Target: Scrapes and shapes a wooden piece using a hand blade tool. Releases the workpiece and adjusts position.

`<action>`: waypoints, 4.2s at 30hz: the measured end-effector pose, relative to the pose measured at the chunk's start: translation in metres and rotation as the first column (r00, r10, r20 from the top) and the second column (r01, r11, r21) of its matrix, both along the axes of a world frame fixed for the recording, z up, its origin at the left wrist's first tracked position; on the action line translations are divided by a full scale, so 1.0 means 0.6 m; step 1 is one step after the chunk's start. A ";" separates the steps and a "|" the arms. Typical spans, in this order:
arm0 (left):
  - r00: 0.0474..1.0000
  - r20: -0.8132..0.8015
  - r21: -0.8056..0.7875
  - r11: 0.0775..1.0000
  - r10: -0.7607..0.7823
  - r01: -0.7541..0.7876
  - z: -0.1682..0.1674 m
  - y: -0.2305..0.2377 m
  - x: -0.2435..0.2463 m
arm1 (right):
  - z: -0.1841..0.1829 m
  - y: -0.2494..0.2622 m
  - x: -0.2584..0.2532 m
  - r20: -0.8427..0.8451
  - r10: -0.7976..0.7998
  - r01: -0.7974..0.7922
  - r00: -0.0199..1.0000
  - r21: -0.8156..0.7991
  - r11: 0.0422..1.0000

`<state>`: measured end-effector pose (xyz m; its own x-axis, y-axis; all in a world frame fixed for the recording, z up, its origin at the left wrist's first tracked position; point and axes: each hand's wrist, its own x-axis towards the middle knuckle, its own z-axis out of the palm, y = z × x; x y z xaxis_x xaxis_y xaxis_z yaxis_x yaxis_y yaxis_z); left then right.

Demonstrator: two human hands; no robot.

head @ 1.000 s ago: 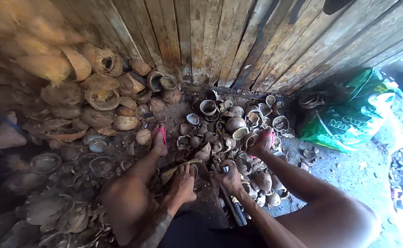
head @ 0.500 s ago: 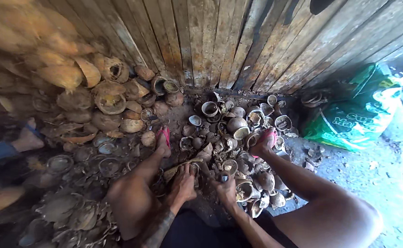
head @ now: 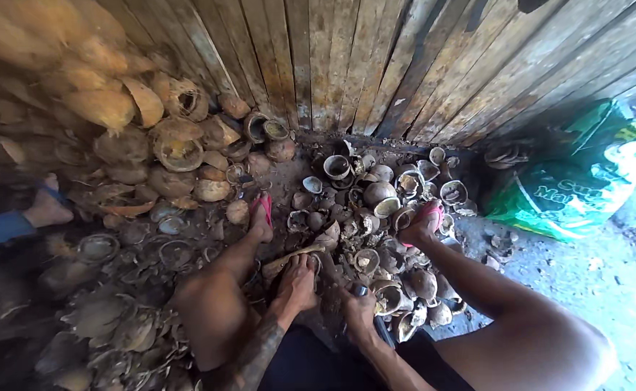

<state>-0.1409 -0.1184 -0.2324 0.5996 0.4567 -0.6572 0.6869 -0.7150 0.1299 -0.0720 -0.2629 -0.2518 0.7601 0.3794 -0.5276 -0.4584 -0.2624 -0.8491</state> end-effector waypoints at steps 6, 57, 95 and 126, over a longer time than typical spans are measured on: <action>0.999 -0.019 0.007 0.999 -0.042 0.042 0.000 0.005 0.011 | -0.034 0.015 0.115 0.063 0.300 -0.293 0.952 -0.099 0.951; 0.995 0.043 0.006 0.996 0.086 -0.087 -0.004 -0.005 0.003 | -0.004 0.006 0.081 0.338 0.472 -0.417 0.815 -0.224 0.881; 0.950 0.264 -0.023 0.986 0.166 -0.166 -0.045 -0.016 -0.035 | 0.032 0.030 0.109 0.072 0.437 -0.420 0.897 -0.177 0.890; 0.955 0.287 -0.007 0.997 0.073 -0.075 -0.068 -0.032 -0.047 | 0.068 0.025 0.003 -0.684 -0.223 0.316 0.695 0.012 0.949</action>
